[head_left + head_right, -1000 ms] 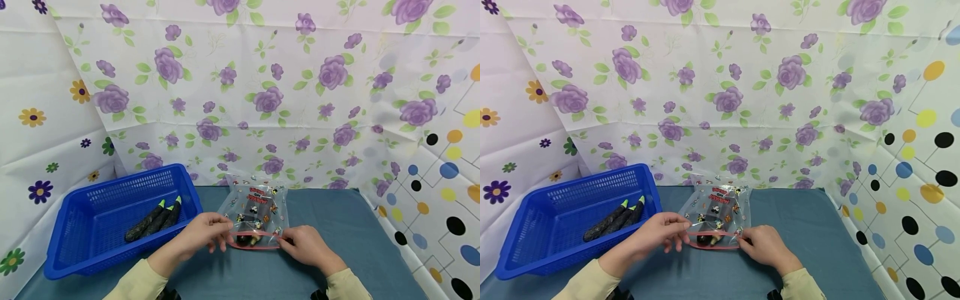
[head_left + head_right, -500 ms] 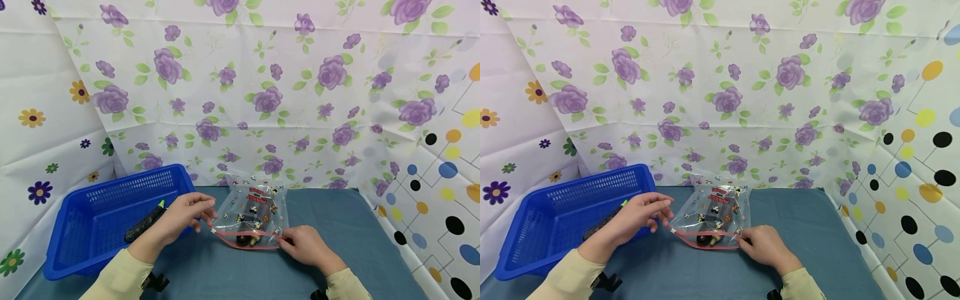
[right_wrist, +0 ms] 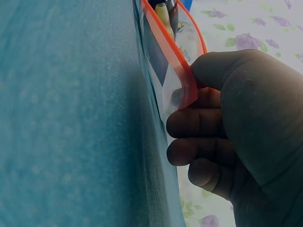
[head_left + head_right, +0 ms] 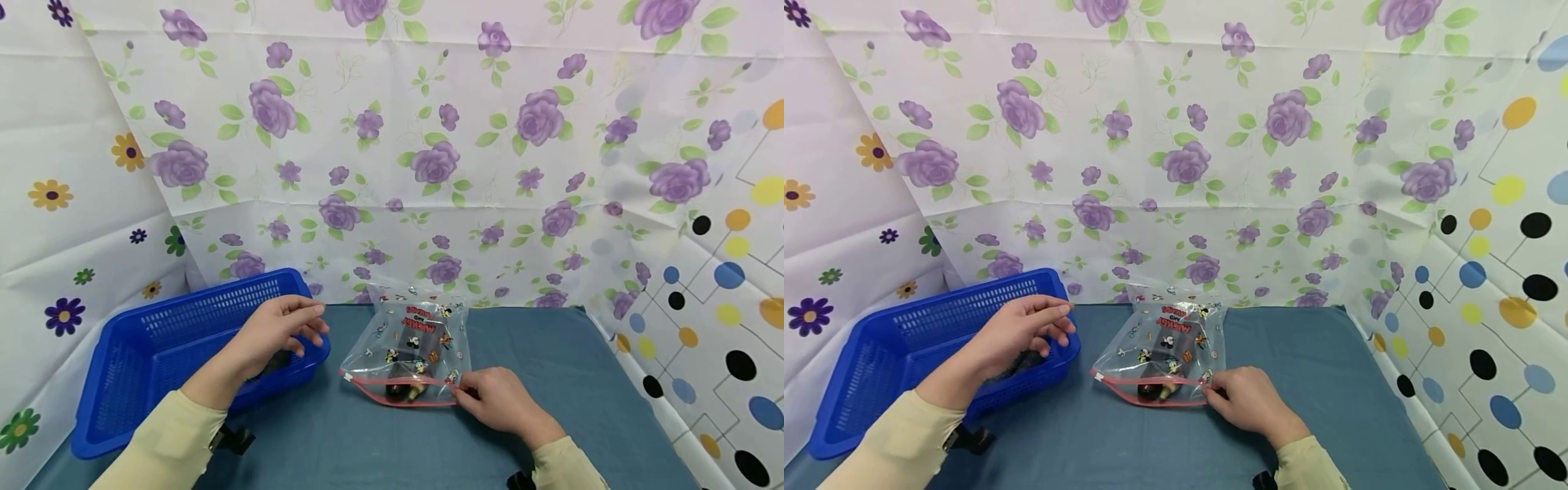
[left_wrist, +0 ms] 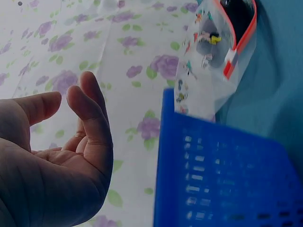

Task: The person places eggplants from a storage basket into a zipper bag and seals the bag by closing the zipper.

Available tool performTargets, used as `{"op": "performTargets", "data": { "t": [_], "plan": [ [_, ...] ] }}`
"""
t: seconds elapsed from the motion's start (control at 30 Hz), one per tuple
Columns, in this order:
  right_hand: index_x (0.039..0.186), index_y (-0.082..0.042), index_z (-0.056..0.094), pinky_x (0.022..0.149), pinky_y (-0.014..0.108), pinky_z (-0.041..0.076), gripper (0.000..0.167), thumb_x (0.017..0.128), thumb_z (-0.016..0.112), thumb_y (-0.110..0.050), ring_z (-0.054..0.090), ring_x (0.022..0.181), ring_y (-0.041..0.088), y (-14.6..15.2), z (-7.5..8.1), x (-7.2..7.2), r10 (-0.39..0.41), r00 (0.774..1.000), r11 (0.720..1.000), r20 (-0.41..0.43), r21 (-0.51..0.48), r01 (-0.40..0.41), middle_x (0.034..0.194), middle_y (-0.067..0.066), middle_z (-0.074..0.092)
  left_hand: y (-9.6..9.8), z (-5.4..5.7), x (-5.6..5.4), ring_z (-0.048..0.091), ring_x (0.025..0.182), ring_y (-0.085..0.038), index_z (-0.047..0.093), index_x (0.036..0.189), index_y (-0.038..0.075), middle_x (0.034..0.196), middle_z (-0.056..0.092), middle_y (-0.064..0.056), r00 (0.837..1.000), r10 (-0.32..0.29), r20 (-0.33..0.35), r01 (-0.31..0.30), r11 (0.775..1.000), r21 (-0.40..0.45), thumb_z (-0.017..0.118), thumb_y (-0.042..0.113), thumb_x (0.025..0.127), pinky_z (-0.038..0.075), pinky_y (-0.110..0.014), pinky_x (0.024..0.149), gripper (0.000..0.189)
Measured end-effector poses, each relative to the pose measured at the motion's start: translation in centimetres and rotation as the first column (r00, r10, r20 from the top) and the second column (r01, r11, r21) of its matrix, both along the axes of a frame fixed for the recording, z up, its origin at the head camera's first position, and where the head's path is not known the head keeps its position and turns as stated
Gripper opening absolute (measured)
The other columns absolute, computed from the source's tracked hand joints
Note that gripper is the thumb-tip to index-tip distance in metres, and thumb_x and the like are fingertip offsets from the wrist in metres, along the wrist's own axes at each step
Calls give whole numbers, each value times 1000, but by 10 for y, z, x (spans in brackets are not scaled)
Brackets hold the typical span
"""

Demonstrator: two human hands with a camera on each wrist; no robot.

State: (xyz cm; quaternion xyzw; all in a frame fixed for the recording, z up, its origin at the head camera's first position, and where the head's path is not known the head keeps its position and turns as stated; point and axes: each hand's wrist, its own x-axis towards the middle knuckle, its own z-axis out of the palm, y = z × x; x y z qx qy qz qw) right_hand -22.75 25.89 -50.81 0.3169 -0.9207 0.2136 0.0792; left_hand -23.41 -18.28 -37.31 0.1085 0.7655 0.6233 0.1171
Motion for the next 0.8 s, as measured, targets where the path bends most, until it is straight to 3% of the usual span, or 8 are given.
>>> {"op": "performTargets", "data": {
  "t": [0.4, 0.8],
  "plan": [
    [79, -33, 70, 53, 23, 41, 30, 106, 78, -25, 46, 54, -6, 0, -1, -1, 0, 1000, 1000, 0, 2, 0, 65, -26, 55, -33, 8, -19, 76, 105, -29, 53, 156, -7, 124, 75, -22, 999, 34, -26, -37, 991, -132, 64, 42, 115, 66, -42, 78, 64],
    [81, -33, 72, 53, 23, 41, 28, 106, 78, -23, 46, 54, -5, 0, -1, -1, -2, 1000, 1000, 7, -2, 2, 66, -25, 56, -64, 11, -38, 77, 107, -27, 45, 161, -10, 135, 73, -26, 997, 71, -42, -80, 956, -283, 59, 43, 117, 66, -40, 83, 71]
  ]
}}
